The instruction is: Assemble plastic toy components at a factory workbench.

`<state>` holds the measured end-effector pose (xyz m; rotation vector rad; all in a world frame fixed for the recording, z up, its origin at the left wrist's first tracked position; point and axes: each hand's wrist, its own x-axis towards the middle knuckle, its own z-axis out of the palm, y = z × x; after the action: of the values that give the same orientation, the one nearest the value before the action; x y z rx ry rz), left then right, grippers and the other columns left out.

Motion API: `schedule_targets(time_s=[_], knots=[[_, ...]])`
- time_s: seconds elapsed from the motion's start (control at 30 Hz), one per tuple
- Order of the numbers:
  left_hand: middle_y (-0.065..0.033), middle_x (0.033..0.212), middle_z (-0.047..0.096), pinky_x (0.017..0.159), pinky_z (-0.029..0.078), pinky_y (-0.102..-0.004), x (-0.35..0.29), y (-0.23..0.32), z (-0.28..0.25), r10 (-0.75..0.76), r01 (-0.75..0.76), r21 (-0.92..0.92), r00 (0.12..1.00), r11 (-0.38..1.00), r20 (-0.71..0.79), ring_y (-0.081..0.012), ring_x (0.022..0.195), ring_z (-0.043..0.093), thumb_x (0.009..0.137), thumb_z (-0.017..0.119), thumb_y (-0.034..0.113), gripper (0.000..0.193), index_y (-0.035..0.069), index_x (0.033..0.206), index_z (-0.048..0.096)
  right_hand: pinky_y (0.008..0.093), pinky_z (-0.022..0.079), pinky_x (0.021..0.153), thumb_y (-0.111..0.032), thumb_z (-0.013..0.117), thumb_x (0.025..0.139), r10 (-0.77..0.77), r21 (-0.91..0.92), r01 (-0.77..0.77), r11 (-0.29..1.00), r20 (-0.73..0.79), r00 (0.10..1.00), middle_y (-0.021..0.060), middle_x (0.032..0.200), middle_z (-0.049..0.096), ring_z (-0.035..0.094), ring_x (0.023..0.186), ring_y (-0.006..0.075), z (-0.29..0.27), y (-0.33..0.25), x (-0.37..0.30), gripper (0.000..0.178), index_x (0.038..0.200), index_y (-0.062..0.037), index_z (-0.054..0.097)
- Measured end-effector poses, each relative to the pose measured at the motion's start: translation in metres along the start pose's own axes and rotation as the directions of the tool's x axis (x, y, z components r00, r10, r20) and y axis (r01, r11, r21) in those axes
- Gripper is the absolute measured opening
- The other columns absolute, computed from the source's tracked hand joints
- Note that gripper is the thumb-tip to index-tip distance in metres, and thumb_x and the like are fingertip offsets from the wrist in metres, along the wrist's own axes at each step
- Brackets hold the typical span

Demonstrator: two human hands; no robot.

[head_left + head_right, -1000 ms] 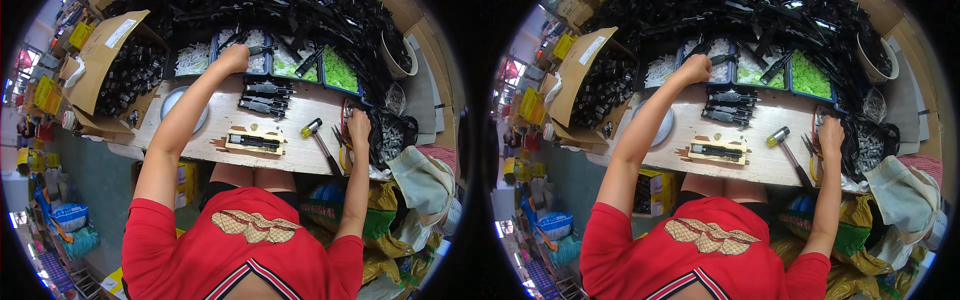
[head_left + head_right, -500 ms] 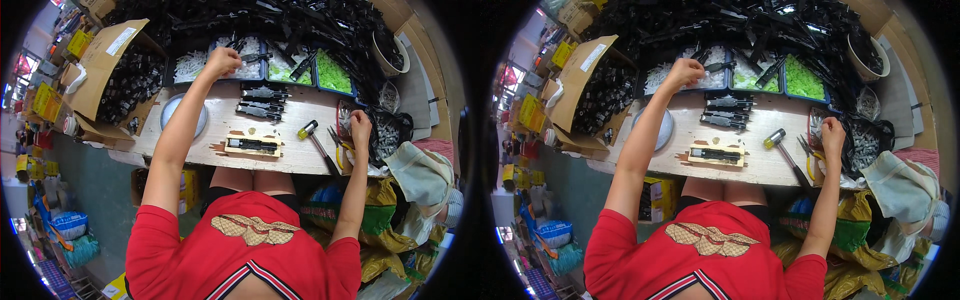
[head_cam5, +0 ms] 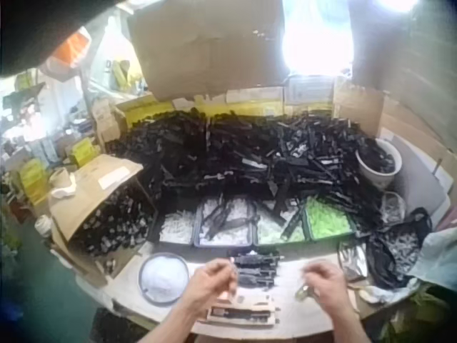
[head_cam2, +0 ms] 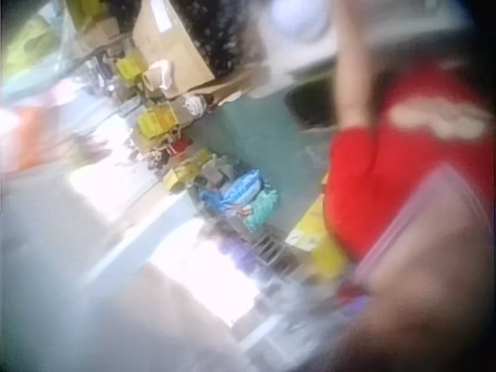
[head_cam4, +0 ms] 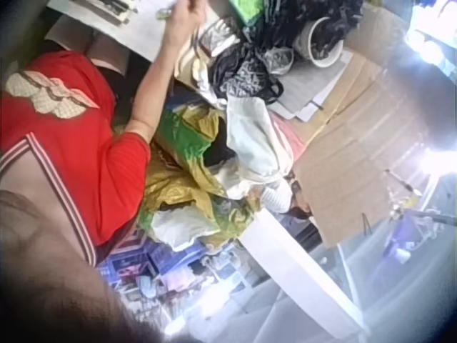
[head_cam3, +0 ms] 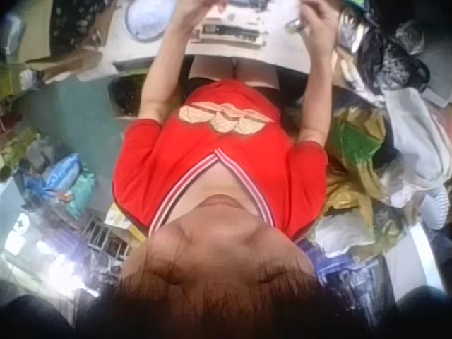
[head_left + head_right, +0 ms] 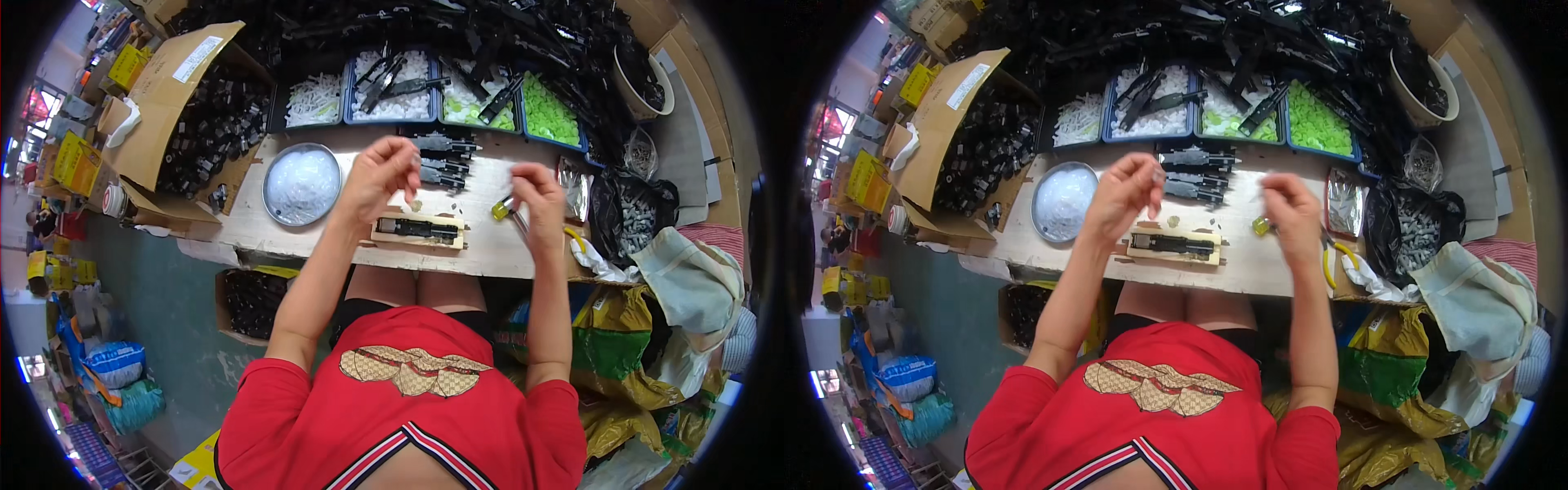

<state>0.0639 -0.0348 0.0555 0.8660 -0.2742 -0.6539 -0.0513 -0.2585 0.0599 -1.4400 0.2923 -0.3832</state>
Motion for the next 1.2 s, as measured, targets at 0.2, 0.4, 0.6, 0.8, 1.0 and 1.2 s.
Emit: schedule_targets(time_s=[0.2,0.4,0.6,0.8,1.0,1.2], knots=[[-0.0110,0.081,0.063,0.051,0.054,-0.0268,-0.051,-0.021,0.007,-0.127,0.129,-0.110,0.992,0.986,0.024,-0.0158,0.066,0.063,0.084,0.060,0.003,0.016,-0.003,0.099,0.059,0.0163,0.033,0.051,-0.004,0.058,0.083,0.061,0.127,-0.097,0.987,0.261,0.964,-0.0046,0.070,0.053,0.043,0.058,0.0012,0.072,-0.005,-0.020,0.010,0.093,-0.0025,0.061],[-0.0091,0.082,0.060,0.053,0.054,-0.0260,-0.063,-0.015,0.008,-0.085,0.085,0.041,0.996,0.996,0.013,-0.0157,0.066,0.063,0.081,0.062,-0.001,0.025,-0.002,0.105,0.053,0.0177,0.042,0.063,-0.004,0.057,0.085,0.091,0.160,-0.159,0.974,0.367,0.926,-0.0007,0.086,0.059,0.053,0.074,0.0031,0.085,0.000,-0.029,0.011,0.095,-0.0016,0.060],[-0.0086,0.083,0.058,0.053,0.055,-0.0261,-0.066,-0.014,0.007,-0.102,0.102,0.097,0.995,0.990,-0.012,-0.0161,0.067,0.063,0.080,0.062,-0.002,0.031,-0.001,0.108,0.049,0.0146,0.030,0.050,-0.005,0.059,0.084,0.060,0.095,-0.099,0.991,0.346,0.936,-0.0059,0.075,0.054,0.041,0.059,-0.0006,0.089,-0.001,-0.032,0.009,0.092,-0.0044,0.062],[-0.0085,0.083,0.058,0.055,0.054,-0.0260,-0.068,-0.013,0.006,-0.086,0.085,0.147,0.996,0.985,-0.003,-0.0154,0.068,0.062,0.080,0.062,-0.002,0.033,0.000,0.109,0.048,0.0147,0.031,0.053,-0.004,0.058,0.083,0.071,0.059,-0.099,0.993,0.362,0.929,-0.0061,0.076,0.054,0.043,0.062,-0.0004,0.089,0.002,-0.031,0.009,0.091,-0.0040,0.062],[-0.0077,0.083,0.057,0.055,0.053,-0.0252,-0.068,-0.013,0.004,-0.067,0.065,0.178,0.998,0.982,0.004,-0.0143,0.068,0.062,0.080,0.062,-0.002,0.033,0.000,0.110,0.048,0.0185,0.041,0.062,-0.003,0.057,0.082,0.076,0.032,-0.095,0.995,0.378,0.923,-0.0016,0.081,0.057,0.050,0.070,0.0034,0.087,0.001,-0.029,0.009,0.089,-0.0002,0.061],[-0.0084,0.086,0.059,0.056,0.053,-0.0249,-0.069,-0.020,0.000,-0.024,0.025,0.187,1.000,0.982,-0.010,-0.0132,0.068,0.061,0.081,0.061,-0.003,0.033,0.000,0.111,0.048,0.0173,0.041,0.060,-0.001,0.058,0.082,0.024,-0.218,0.092,0.972,0.476,0.879,0.0001,0.085,0.054,0.050,0.070,0.0033,0.087,0.008,-0.030,0.007,0.087,0.0019,0.061]])
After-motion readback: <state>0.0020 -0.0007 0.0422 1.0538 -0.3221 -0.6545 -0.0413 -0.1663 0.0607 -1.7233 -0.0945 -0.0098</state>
